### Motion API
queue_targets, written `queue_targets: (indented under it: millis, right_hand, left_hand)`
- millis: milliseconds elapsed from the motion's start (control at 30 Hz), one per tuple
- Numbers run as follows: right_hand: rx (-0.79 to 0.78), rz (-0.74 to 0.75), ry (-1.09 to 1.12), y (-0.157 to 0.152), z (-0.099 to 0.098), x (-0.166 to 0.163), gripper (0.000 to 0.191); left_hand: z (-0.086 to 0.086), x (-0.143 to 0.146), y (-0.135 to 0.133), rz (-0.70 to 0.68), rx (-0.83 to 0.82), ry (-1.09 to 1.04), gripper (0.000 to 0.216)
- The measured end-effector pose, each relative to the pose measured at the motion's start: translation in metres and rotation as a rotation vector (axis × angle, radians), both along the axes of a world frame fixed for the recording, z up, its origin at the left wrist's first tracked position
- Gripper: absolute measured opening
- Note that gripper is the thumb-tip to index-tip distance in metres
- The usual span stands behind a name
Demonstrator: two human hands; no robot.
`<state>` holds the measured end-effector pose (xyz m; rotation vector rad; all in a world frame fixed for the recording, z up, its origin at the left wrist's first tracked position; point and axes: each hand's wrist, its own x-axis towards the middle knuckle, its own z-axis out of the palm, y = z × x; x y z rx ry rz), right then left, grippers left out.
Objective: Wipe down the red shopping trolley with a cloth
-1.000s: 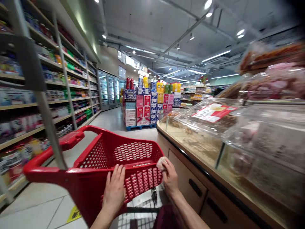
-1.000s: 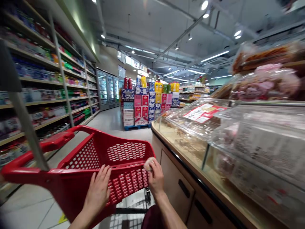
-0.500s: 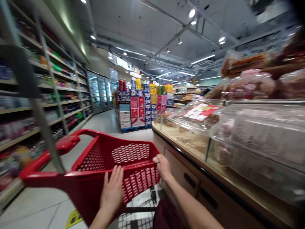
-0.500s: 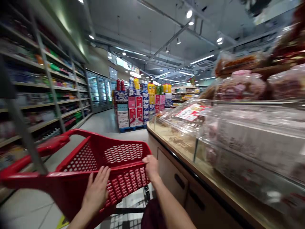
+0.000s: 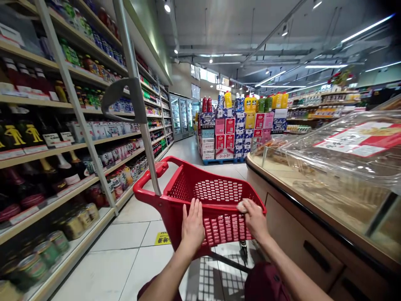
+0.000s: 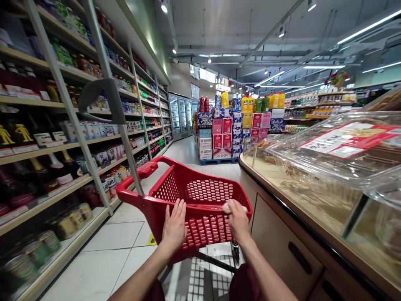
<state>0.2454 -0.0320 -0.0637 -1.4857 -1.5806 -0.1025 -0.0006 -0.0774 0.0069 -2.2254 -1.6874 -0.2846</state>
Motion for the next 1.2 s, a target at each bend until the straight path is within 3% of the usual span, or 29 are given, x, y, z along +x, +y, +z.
queue_targets:
  millis: [67, 133, 300, 333, 433, 500, 633, 700, 867, 933, 1067, 1200]
  right_hand:
    - [0.052, 0.203, -0.059, -0.001, 0.004, -0.017, 0.046]
    - [0.078, 0.264, -0.063, -0.001, 0.003, -0.018, 0.043]
    - [0.049, -0.08, 0.084, -0.002, -0.006, 0.014, 0.039]
    - [0.054, -0.063, 0.077, -0.003, -0.005, 0.011, 0.04]
    - [0.094, 0.196, -0.028, -0.006, 0.0, -0.007, 0.043]
    - [0.099, 0.24, -0.037, -0.006, -0.001, -0.006, 0.041]
    - [0.043, -0.104, 0.113, -0.002, -0.011, 0.03, 0.04]
    - [0.046, -0.146, 0.119, -0.003, -0.013, 0.032, 0.042]
    - [0.119, 0.195, -0.041, -0.011, -0.01, -0.003, 0.043]
    - [0.112, 0.16, -0.021, -0.011, -0.009, 0.002, 0.04]
    - [0.079, -0.056, 0.101, -0.01, -0.003, 0.011, 0.039]
    - [0.08, 0.231, 0.003, -0.012, 0.004, -0.016, 0.04]
  left_hand:
    - [0.001, 0.002, -0.002, 0.002, -0.004, 0.009, 0.064]
    - [0.002, 0.004, -0.004, 0.003, -0.009, 0.011, 0.066]
    - [0.004, 0.007, -0.008, 0.015, -0.007, 0.001, 0.068]
    - [0.004, 0.008, -0.008, 0.017, -0.008, 0.0, 0.068]
    - [0.005, 0.009, -0.009, 0.022, -0.008, 0.011, 0.067]
    - [0.003, 0.009, -0.009, 0.017, 0.002, 0.028, 0.067]
    - [-0.002, 0.009, -0.007, 0.024, 0.038, 0.051, 0.067]
    - [-0.003, 0.01, -0.007, 0.034, 0.051, 0.053, 0.068]
    - [0.0, 0.012, -0.01, 0.03, 0.02, 0.027, 0.07]
    - [0.001, 0.013, -0.011, 0.028, 0.007, 0.024, 0.07]
    - [0.002, 0.015, -0.012, 0.032, -0.018, 0.03, 0.071]
    - [0.003, 0.016, -0.012, 0.048, -0.052, 0.033, 0.071]
